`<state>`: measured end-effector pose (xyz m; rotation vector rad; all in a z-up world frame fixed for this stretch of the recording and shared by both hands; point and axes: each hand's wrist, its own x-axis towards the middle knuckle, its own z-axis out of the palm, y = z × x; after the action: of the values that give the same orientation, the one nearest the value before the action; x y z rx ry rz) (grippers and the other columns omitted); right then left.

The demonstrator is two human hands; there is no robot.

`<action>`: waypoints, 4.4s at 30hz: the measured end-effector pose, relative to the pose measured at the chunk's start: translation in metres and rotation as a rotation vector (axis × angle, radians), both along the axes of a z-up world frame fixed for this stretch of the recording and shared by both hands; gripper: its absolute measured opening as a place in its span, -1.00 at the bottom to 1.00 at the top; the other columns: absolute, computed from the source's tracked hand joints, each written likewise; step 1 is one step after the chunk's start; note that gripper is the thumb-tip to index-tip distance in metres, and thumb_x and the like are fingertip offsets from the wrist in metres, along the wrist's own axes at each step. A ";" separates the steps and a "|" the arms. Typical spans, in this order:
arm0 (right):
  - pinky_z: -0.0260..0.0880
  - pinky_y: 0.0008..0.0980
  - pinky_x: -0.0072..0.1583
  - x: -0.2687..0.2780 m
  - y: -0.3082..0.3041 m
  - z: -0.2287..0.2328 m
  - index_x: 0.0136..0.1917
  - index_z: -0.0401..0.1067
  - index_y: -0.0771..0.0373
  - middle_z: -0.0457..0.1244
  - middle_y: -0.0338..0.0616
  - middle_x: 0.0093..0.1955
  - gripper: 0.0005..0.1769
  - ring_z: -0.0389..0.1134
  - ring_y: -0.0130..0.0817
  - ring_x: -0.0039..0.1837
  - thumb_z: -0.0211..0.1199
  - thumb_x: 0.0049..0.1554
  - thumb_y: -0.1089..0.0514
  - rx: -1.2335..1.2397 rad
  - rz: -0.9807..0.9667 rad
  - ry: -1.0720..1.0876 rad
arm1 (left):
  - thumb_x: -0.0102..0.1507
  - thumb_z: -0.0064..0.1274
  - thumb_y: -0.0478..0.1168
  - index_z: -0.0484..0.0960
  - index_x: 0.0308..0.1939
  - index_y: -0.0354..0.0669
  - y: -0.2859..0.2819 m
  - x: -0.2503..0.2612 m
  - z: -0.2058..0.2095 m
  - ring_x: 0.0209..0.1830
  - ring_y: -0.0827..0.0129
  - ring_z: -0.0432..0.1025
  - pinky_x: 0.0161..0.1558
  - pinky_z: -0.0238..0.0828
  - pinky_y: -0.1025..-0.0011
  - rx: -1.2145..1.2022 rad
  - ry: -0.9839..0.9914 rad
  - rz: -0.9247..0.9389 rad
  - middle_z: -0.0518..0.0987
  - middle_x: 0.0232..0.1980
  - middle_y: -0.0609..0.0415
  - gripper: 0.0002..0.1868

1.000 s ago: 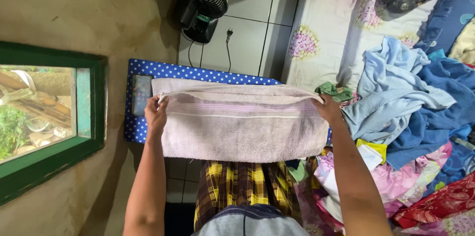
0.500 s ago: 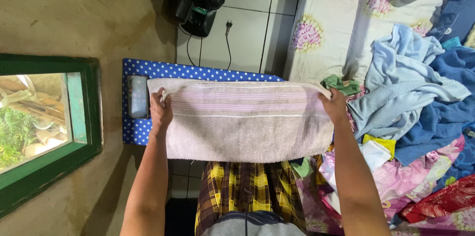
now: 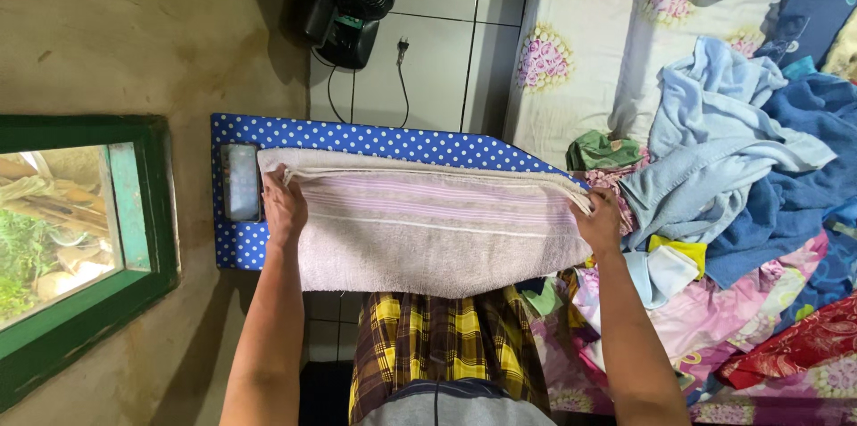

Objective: The person folds a light pink towel on a blue polka-dotted ironing board, then folds a light blue towel on the same board. The folded towels are placed on a nearby bed. The task is performed by hand without tools.

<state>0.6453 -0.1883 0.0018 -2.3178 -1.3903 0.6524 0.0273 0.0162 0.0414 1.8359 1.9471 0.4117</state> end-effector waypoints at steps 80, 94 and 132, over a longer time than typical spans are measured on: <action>0.12 0.17 0.37 -0.039 -0.015 -0.003 0.33 0.33 0.33 0.19 0.23 0.26 -0.34 0.15 0.22 0.35 0.46 0.22 -0.16 0.152 -0.361 -0.354 | 0.42 0.06 -0.06 0.27 0.34 -0.40 -0.020 0.013 -0.034 0.38 -0.20 0.25 0.41 0.25 -0.13 0.253 0.217 0.173 0.32 0.31 -0.45 -0.43; 0.20 -0.24 0.37 -0.078 -0.086 0.010 0.49 0.19 0.29 0.18 -0.05 0.47 -0.01 0.22 -0.26 0.39 0.39 0.05 -0.36 0.075 -0.776 0.885 | 0.35 -0.22 0.06 -0.09 0.62 0.00 -0.197 0.214 0.048 0.64 -0.07 -0.51 0.50 -0.58 -0.24 -0.468 0.242 -0.590 -0.34 0.66 -0.12 -0.21; 0.52 -0.09 0.03 -0.207 -0.059 0.103 0.50 0.28 0.04 0.44 0.14 0.02 -0.46 0.51 -0.12 -0.06 0.00 0.30 -0.07 -0.272 -0.075 0.499 | 0.16 0.17 -0.22 0.10 0.53 -0.30 -0.325 0.288 0.021 0.22 0.00 0.50 0.24 0.45 0.21 -0.563 -0.780 -0.002 0.53 0.26 -0.25 -0.09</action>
<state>0.4386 -0.2472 0.1046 -2.1674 -1.0285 1.3551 0.3152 -0.3087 0.0626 1.0830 1.3292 0.4339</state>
